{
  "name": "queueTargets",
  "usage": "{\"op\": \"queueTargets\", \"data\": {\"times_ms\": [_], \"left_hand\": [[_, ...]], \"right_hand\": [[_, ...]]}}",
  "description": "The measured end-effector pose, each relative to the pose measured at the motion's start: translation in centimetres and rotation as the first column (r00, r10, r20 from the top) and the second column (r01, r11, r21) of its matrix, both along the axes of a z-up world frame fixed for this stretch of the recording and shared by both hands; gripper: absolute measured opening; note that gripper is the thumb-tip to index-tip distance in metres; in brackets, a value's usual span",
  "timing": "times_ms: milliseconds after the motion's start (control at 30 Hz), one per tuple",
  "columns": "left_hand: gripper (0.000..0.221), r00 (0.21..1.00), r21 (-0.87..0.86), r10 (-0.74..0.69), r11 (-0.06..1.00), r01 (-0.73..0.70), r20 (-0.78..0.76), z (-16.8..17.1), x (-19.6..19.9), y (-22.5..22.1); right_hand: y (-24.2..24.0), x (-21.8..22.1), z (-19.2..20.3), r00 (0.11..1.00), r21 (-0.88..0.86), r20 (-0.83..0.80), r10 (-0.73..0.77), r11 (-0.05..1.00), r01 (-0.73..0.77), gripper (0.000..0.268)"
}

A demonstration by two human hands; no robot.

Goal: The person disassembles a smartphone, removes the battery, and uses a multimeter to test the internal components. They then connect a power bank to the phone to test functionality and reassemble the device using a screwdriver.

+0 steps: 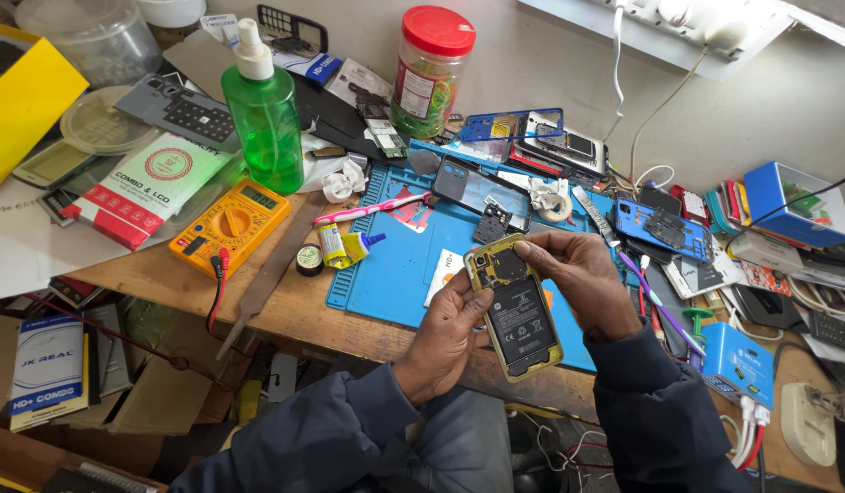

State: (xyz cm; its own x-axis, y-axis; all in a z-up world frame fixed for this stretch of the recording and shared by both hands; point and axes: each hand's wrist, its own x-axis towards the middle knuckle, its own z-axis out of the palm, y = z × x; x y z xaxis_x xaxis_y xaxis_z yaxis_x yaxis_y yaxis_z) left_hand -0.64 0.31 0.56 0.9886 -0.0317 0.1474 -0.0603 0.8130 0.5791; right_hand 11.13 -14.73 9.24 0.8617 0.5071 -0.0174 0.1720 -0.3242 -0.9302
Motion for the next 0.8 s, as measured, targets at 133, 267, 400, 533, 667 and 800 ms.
{"op": "queueTargets", "data": {"times_ms": [133, 267, 400, 533, 667, 800], "left_hand": [[0.036, 1.000, 0.090, 0.025, 0.996, -0.024, -0.007, 0.2, 0.5, 1.3], [0.041, 0.992, 0.115, 0.122, 0.986, -0.119, -0.017, 0.5, 1.9, 2.3], [0.040, 0.987, 0.134, 0.159, 0.979, -0.155, -0.018, 1.0, 2.3, 2.5], [0.040, 0.983, 0.173, 0.185, 0.968, -0.183, 0.009, 1.0, 2.1, 2.1], [0.039, 0.987, 0.179, 0.158, 0.972, -0.150, -0.028, 1.3, 2.1, 2.3], [0.039, 0.987, 0.193, 0.162, 0.968, -0.162, 0.019, 1.5, 2.1, 2.5]], "right_hand": [[-0.4, 0.2, -0.5, 0.999, 0.117, -0.047, 0.023, 0.993, -0.017, 0.025], [-0.5, -0.3, -0.6, 1.000, 0.134, 0.004, 0.012, 0.991, -0.012, 0.024], [-0.2, -0.5, -0.4, 1.000, 0.171, 0.000, 0.013, 0.985, -0.013, 0.025], [-0.4, -0.6, -0.4, 0.999, 0.165, 0.029, 0.014, 0.986, -0.019, 0.025], [-0.7, -0.5, -0.5, 0.999, 0.256, -0.017, 0.035, 0.966, -0.029, 0.025], [-1.0, -0.5, -0.3, 0.993, 0.295, -0.101, 0.060, 0.955, -0.028, 0.024]]}}
